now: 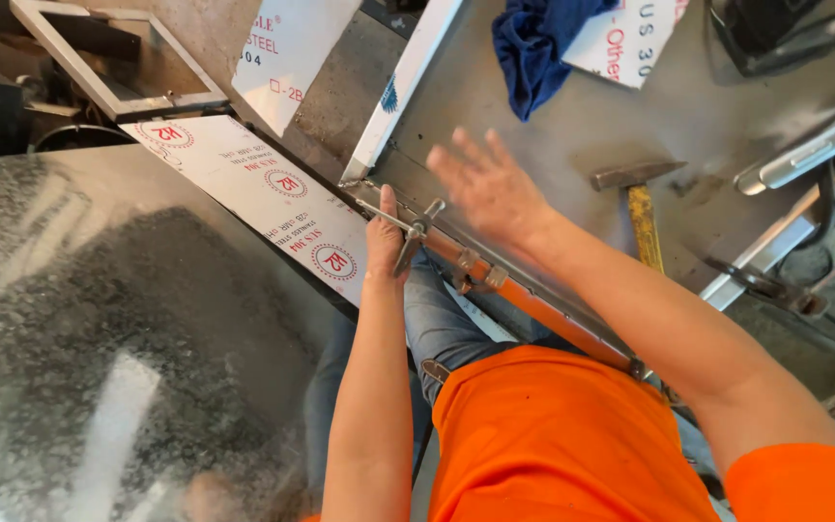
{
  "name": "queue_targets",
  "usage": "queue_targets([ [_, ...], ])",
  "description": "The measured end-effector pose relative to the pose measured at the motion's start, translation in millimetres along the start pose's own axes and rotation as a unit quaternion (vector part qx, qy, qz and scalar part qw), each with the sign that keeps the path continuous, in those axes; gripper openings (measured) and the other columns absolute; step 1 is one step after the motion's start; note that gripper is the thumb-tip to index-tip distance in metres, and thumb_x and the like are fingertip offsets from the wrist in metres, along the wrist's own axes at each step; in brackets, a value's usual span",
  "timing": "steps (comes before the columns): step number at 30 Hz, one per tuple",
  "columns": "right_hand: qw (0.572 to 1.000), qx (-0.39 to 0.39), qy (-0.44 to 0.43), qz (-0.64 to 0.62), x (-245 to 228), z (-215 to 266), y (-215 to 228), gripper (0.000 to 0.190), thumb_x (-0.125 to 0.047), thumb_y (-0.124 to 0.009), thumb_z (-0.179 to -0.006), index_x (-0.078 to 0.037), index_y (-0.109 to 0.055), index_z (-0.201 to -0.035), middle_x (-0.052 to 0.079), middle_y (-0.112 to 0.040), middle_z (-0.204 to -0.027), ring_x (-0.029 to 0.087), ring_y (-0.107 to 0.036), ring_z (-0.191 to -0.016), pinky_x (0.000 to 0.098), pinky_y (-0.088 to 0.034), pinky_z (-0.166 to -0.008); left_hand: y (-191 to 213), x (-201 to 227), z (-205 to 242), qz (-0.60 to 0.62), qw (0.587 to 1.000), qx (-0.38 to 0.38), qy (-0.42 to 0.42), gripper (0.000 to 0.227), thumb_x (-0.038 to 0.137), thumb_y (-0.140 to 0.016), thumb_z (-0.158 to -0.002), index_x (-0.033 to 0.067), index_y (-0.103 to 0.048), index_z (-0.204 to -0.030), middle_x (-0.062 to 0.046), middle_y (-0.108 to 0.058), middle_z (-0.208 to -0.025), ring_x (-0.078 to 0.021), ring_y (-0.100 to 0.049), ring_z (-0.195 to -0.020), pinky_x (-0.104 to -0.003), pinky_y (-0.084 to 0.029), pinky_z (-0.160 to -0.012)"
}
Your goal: The person clamps a stainless steel frame to the workbench using G-clamps and locking pliers, tightening the clamps by hand, then welds the frame joint with an arc welding electrode holder, producing sparks, and repositions the clamps along the frame edge.
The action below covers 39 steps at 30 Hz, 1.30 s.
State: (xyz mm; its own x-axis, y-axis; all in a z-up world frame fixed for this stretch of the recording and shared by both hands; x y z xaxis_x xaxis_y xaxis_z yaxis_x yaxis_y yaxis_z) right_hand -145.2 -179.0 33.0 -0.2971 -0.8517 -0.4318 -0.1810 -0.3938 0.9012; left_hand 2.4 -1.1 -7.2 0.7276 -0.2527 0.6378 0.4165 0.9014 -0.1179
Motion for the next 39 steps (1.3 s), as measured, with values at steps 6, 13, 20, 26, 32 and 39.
queue_targets([
  [6, 0.991, 0.101, -0.083, 0.021, -21, 18, 36, 0.060, -0.021, -0.063, -0.098, 0.005, -0.045, -0.149, 0.024, -0.056, -0.148, 0.042, -0.046, -0.142, 0.0562, -0.030, -0.120, -12, 17, 17, -0.021, 1.000, -0.007, 0.012, 0.054, 0.059, -0.065, -0.091, 0.0052, -0.064, -0.085, -0.006, -0.066, -0.070, -0.0174, -0.064, -0.054, -0.031, -0.052, -0.049],
  [13, 0.928, 0.089, -0.241, -0.268, -57, 180, 133, 0.015, -0.016, -0.072, -0.095, -0.002, -0.070, -0.090, 0.012, -0.069, -0.078, 0.027, -0.066, -0.065, 0.0361, -0.051, -0.062, 5, 7, 24, -0.021, 1.000, 0.008, -0.005, 0.053, 0.056, -0.064, -0.097, 0.0038, -0.065, -0.092, -0.008, -0.068, -0.078, -0.0183, -0.066, -0.062, -0.033, -0.054, -0.055],
  [20, 0.747, 0.113, -0.594, -0.277, 29, 353, 107, 0.025, -0.019, -0.076, -0.098, 0.001, -0.066, -0.109, 0.009, -0.070, -0.091, 0.015, -0.065, -0.078, 0.0323, -0.053, -0.067, 7, 2, 92, -0.003, 0.998, 0.066, -0.014, 0.057, 0.053, -0.058, -0.096, 0.0019, -0.068, -0.120, -0.007, -0.076, -0.107, -0.0191, -0.072, -0.095, -0.036, -0.058, -0.082],
  [26, 0.778, 0.167, -0.562, -0.226, 65, 360, 85, 0.045, -0.011, -0.081, -0.093, 0.005, -0.053, -0.124, 0.012, -0.069, -0.111, 0.020, -0.068, -0.100, 0.0344, -0.055, -0.083, 6, -1, 92, -0.031, 0.996, 0.078, -0.017, 0.048, 0.047, -0.060, -0.096, 0.0061, -0.067, -0.119, -0.005, -0.073, -0.107, -0.0185, -0.070, -0.094, -0.037, -0.056, -0.081],
  [32, 0.816, 0.203, -0.496, -0.218, 61, 331, 111, 0.045, -0.013, -0.074, -0.095, -0.002, -0.055, -0.135, 0.009, -0.055, -0.128, 0.019, -0.060, -0.117, 0.0327, -0.053, -0.094, 36, -16, 59, -0.098, 0.993, -0.012, -0.070, 0.039, 0.042, -0.064, -0.104, 0.0033, -0.069, -0.109, -0.001, -0.066, -0.096, -0.0099, -0.059, -0.086, -0.029, -0.050, -0.078],
  [39, 0.892, 0.124, -0.424, -0.091, 76, 351, 120, 0.032, -0.009, -0.082, -0.101, 0.001, -0.060, -0.123, 0.014, -0.062, -0.122, 0.023, -0.060, -0.114, 0.0322, -0.051, -0.106, 40, -20, 59, -0.160, 0.985, 0.027, -0.064, 0.041, 0.038, -0.055, -0.110, -0.0003, -0.070, -0.106, -0.003, -0.065, -0.085, -0.0104, -0.056, -0.075, -0.027, -0.045, -0.069],
])
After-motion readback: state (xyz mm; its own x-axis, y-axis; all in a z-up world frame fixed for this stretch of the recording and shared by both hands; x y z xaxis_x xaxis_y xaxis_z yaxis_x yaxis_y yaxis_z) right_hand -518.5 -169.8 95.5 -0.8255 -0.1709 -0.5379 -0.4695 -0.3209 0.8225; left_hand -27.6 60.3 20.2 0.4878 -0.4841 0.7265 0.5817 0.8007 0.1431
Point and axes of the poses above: each hand's wrist, its own z-axis away from the middle knuckle, its own y-axis out of the back of the hand, x = y × z, the point moved 1 cm from there along -z, towards the middle knuckle
